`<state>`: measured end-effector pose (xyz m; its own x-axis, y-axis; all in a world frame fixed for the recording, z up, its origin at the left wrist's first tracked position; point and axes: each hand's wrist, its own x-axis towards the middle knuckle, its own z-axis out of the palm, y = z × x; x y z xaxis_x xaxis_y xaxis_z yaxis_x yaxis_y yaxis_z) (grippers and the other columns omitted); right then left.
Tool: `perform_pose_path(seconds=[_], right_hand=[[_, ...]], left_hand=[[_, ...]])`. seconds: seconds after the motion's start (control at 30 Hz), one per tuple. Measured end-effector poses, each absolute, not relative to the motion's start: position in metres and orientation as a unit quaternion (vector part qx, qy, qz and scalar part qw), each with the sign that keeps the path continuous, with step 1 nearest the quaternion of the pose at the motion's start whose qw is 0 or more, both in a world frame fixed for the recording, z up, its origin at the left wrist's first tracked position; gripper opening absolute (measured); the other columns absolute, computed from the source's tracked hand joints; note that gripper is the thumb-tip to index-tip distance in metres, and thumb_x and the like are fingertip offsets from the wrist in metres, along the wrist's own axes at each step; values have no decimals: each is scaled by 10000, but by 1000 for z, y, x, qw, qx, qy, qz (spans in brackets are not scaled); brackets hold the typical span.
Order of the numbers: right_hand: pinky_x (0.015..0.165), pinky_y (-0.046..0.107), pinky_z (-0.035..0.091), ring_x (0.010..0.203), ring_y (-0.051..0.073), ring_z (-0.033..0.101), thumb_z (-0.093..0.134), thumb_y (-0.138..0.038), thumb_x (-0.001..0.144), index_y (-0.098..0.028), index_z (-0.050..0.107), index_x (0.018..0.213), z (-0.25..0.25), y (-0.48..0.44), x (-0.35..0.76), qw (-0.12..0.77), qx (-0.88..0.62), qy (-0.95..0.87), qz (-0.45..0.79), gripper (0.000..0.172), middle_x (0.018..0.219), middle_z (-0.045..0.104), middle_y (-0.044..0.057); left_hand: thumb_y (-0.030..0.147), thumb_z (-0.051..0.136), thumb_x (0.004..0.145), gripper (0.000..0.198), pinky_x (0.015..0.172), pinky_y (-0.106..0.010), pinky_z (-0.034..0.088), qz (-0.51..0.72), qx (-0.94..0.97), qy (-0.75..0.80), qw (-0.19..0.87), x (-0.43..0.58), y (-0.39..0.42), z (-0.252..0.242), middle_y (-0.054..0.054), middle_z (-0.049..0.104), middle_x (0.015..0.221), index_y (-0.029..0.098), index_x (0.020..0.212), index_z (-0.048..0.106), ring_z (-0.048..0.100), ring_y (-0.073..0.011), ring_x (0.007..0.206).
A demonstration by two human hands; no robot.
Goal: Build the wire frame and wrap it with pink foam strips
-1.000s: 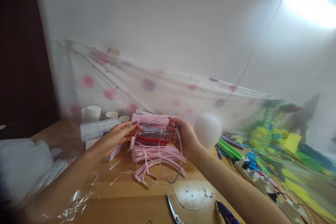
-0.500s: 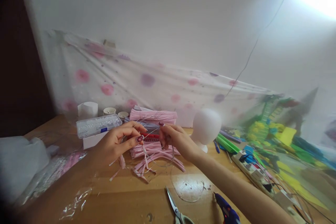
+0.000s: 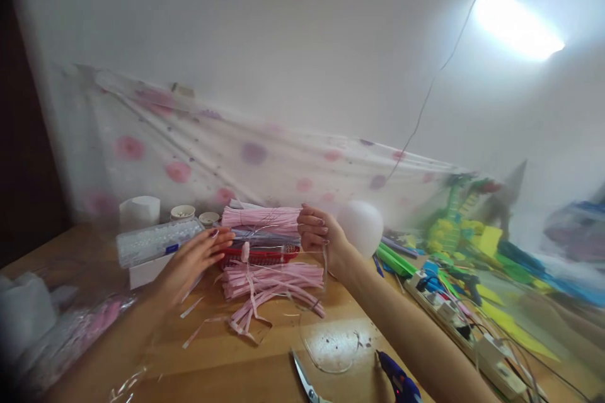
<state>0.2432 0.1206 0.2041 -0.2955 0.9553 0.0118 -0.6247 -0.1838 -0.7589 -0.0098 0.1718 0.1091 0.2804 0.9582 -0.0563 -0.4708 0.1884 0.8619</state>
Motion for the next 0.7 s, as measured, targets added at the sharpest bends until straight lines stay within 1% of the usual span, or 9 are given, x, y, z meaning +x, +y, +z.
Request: perform_pose_path(seconds=[0.1,0.17,0.23,0.3,0.37,0.4,0.53,0.63,0.7], right_hand=[[293,64,206,310,-2,359,428,-89,1016,-198,426,679,209,123,244,545,-156,-329,755,354,442,446,-123],[317,52,236,337,-9,404,399,-77,1028,-177,477,726,209,127,245,543,-101,-331,766,328,475,485,-118],[339,63,273,361,-4,435,405,-84,1034,-161,520,758,207,132,248,536,-52,-339,772,309,494,493,-115],[368,96,345,401,16,478,470,-135,1030,-141,567,788,201,140,254,525,-11,-350,776,261,547,530,-97],[464,167,481,517,54,567,590,-260,995,-125,630,906,193,149,262,510,16,-361,780,166,711,623,-47],[536,211,535,605,81,615,612,-305,983,-128,645,992,187,155,266,501,24,-366,784,179,819,661,-13],[769,361,599,911,179,680,622,-347,969,-157,619,1199,159,179,271,464,32,-373,803,298,1133,670,71],[830,404,592,990,206,673,627,-352,965,-164,607,1237,133,197,264,445,29,-371,815,331,1203,653,85],[844,415,589,1009,213,670,627,-353,964,-166,603,1246,117,205,258,438,21,-368,820,339,1220,647,89]], left_hand=[[314,442,1011,289,1052,-484,428,462,332,322,757,12,173,102,-223,668,1299,134,1120,639,637,-292,1201],[363,396,1034,357,957,-481,517,434,305,291,796,27,170,104,-255,685,1254,107,1101,635,696,-292,1100],[321,408,1035,319,850,-414,585,426,287,244,823,36,165,110,-223,739,1140,102,1080,635,751,-246,929],[187,431,1018,218,734,-319,612,436,269,211,833,38,159,118,-151,780,978,111,1086,623,757,-177,735],[60,415,989,227,636,-250,607,454,246,196,834,32,155,127,-86,778,834,115,1101,605,728,-129,596],[23,398,982,250,603,-234,604,462,233,193,834,27,154,131,-69,769,787,108,1104,599,716,-119,558],[-22,370,983,259,567,-203,604,488,173,191,834,2,160,140,-62,740,736,61,1078,597,696,-99,530],[3,394,997,237,550,-181,581,506,129,193,830,-14,171,140,-62,717,768,50,1082,610,672,-83,550],[110,489,1008,178,573,-214,582,515,102,190,830,-21,179,137,-62,708,875,78,1127,617,670,-99,627]])
